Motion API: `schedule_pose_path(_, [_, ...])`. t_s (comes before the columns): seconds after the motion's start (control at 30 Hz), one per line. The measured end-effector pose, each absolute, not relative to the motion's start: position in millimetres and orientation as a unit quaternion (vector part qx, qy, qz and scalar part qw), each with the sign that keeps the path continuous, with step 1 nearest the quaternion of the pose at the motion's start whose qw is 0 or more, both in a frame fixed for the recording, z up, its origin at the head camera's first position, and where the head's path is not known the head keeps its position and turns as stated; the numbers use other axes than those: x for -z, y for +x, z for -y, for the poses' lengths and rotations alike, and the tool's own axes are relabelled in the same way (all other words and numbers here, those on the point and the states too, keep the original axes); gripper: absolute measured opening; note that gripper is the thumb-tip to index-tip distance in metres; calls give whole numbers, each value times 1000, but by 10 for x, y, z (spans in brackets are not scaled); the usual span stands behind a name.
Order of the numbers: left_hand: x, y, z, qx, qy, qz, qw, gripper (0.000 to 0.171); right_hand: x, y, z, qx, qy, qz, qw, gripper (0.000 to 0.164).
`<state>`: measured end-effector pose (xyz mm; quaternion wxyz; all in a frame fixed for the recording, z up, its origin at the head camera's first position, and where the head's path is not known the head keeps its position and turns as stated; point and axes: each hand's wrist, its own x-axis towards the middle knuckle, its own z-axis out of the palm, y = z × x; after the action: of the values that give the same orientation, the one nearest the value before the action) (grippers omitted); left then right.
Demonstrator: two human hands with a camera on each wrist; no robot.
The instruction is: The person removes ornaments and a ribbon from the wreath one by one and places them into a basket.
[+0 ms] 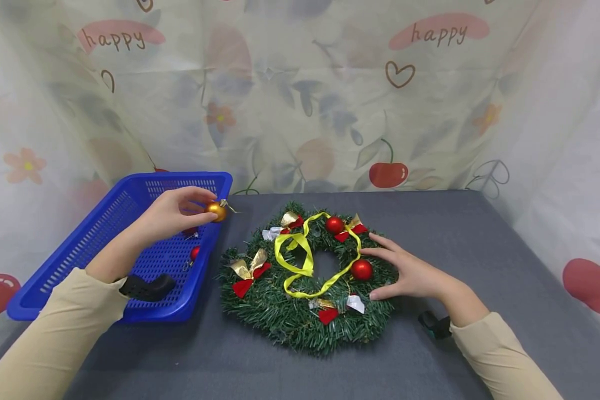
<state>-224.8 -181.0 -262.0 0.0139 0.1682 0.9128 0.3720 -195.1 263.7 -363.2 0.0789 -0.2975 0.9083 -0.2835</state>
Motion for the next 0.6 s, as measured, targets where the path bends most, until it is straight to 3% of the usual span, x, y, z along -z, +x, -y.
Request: schedule_pose_path(0.6, [2688, -2329, 2139, -365, 111, -924, -1, 45, 3612, -1933, -2623, 287, -293, -908, 84, 77])
